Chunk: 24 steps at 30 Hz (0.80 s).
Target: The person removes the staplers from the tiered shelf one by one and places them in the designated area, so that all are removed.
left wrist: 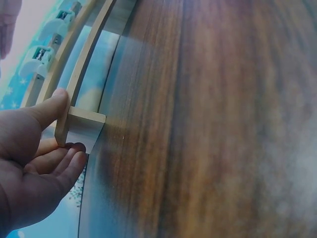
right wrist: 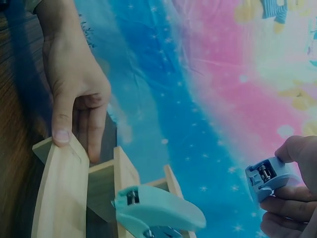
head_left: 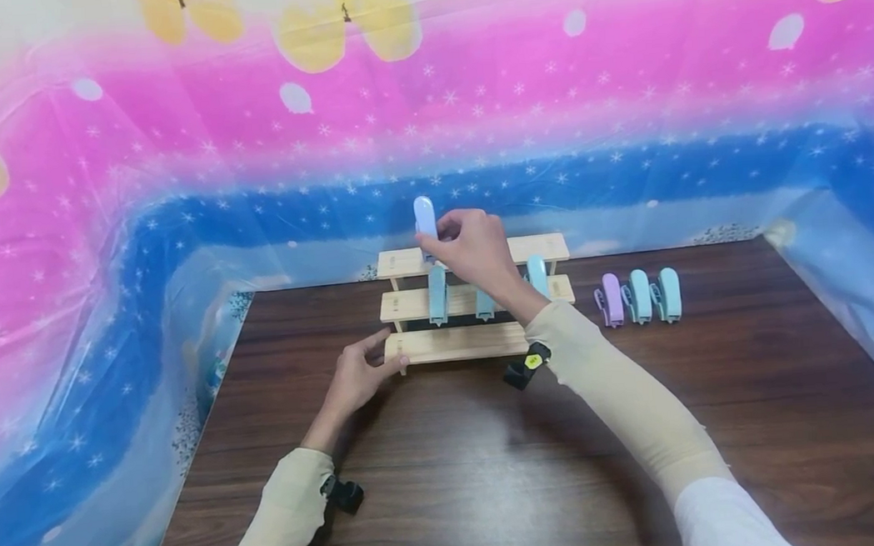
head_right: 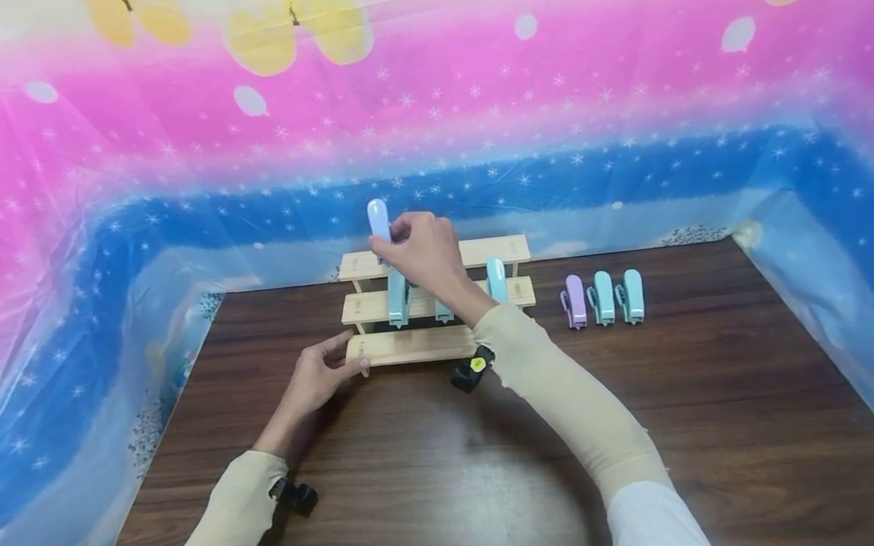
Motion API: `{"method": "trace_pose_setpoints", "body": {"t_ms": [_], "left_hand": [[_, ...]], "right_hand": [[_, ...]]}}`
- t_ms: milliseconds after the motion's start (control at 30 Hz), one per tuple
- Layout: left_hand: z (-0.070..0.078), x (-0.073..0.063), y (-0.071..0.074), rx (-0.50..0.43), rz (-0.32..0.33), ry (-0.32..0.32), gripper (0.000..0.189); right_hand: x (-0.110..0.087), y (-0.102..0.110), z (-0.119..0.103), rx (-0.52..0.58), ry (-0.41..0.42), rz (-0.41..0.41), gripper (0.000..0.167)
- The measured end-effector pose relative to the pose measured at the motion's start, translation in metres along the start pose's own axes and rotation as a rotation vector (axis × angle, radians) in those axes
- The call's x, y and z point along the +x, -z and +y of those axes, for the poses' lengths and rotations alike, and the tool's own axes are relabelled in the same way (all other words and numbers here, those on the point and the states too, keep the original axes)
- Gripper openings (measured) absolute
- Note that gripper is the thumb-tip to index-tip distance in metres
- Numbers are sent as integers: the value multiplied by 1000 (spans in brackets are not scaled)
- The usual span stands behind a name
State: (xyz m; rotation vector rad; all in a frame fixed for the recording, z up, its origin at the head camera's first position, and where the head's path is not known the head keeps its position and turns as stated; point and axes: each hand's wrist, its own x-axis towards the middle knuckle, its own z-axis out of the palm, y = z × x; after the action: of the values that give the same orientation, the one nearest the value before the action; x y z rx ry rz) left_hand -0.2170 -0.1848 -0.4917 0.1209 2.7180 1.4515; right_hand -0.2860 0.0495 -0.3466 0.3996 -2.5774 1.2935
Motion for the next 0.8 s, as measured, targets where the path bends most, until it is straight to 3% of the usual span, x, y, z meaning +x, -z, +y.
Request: {"method": "trace_pose_setpoints", "body": {"t_ms": [467,800], "left_hand": [[-1,0,4,-17,-14,-2,70],[-1,1,0,-17,-24,-4,68]], "right_hand": [[-14,42,15,-13,-8,54,36],[-26,68,38,5,-25,103,38]]}}
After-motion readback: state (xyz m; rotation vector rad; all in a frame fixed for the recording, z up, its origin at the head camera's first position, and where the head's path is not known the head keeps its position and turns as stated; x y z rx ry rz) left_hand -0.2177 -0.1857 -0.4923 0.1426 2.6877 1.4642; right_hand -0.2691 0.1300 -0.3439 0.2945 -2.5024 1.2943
